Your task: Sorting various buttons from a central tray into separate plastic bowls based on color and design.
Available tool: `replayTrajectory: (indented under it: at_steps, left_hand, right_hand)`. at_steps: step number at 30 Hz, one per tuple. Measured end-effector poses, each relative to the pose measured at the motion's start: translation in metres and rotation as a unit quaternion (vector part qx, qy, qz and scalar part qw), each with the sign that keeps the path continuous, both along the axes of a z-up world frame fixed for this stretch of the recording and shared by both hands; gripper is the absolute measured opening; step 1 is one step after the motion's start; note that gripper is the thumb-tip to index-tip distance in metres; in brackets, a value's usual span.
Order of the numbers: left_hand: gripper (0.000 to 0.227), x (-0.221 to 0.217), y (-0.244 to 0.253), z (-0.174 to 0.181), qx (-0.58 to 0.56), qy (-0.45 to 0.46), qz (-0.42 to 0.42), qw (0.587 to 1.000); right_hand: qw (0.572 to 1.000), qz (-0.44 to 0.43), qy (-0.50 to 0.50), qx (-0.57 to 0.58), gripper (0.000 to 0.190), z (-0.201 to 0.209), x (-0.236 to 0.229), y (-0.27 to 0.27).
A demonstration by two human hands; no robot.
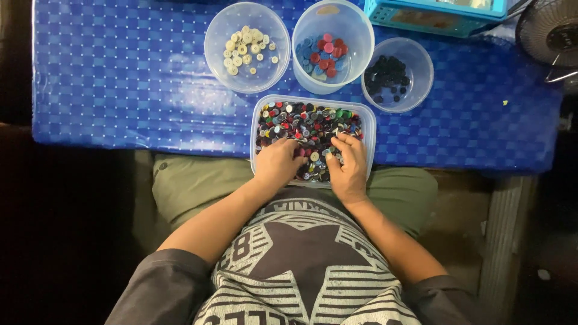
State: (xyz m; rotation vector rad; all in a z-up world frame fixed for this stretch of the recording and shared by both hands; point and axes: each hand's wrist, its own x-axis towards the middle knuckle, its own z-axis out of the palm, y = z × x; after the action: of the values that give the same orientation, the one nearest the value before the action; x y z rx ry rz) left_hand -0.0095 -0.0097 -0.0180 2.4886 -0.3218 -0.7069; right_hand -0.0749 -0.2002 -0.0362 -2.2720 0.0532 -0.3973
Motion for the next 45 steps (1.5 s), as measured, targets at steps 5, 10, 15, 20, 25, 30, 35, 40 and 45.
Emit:
replayTrajectory:
  at_steps: [5, 10, 15, 20, 25, 30, 35, 40, 45]
  left_hand:
    - [0.032, -0.003, -0.004, -0.017, -0.018, -0.002, -0.009, 1.0]
    - [0.023, -0.005, 0.002, -0.021, -0.022, 0.011, 0.009, 1.0]
    - [0.023, 0.016, 0.0, -0.02, -0.052, 0.034, 0.041, 0.997]
    - [0.018, 0.061, -0.024, 0.031, -0.113, 0.048, 0.112, 0.986]
    - [0.048, 0.062, -0.032, 0.085, -0.366, 0.041, 0.258, 0.893]
    - [0.037, 0.033, -0.004, 0.018, -0.197, 0.014, 0.218, 0.956]
    - [0.023, 0.023, 0.029, -0.011, -0.03, -0.02, 0.113, 0.993]
    - [0.019, 0.01, 0.031, -0.047, 0.011, -0.008, 0.044, 0.999]
    - [0.017, 0.001, 0.027, -0.037, -0.016, -0.033, -0.002, 0.999]
  right_hand:
    - [1.0, 0.004, -0.016, 0.002, 0.031, -0.003, 0.0, -0.001]
    - [1.0, -0.002, -0.018, 0.0, 0.029, -0.005, -0.001, -0.001]
    - [1.0, -0.002, -0.031, 0.004, 0.028, -0.009, -0.001, -0.004]
    - [0.999, -0.01, -0.012, 0.028, 0.027, -0.008, -0.003, 0.0]
    - [1.0, -0.012, 0.002, 0.023, 0.026, -0.002, -0.003, 0.0]
    - [0.996, -0.005, 0.021, 0.088, 0.025, -0.002, -0.003, -0.002]
    - [1.0, -0.003, -0.004, 0.011, 0.029, -0.021, -0.001, -0.008]
    - [1.0, 0.021, -0.018, 0.003, 0.021, -0.018, -0.002, -0.003]
    - [0.998, 0.046, -0.039, -0.003, 0.016, -0.014, -0.003, -0.002]
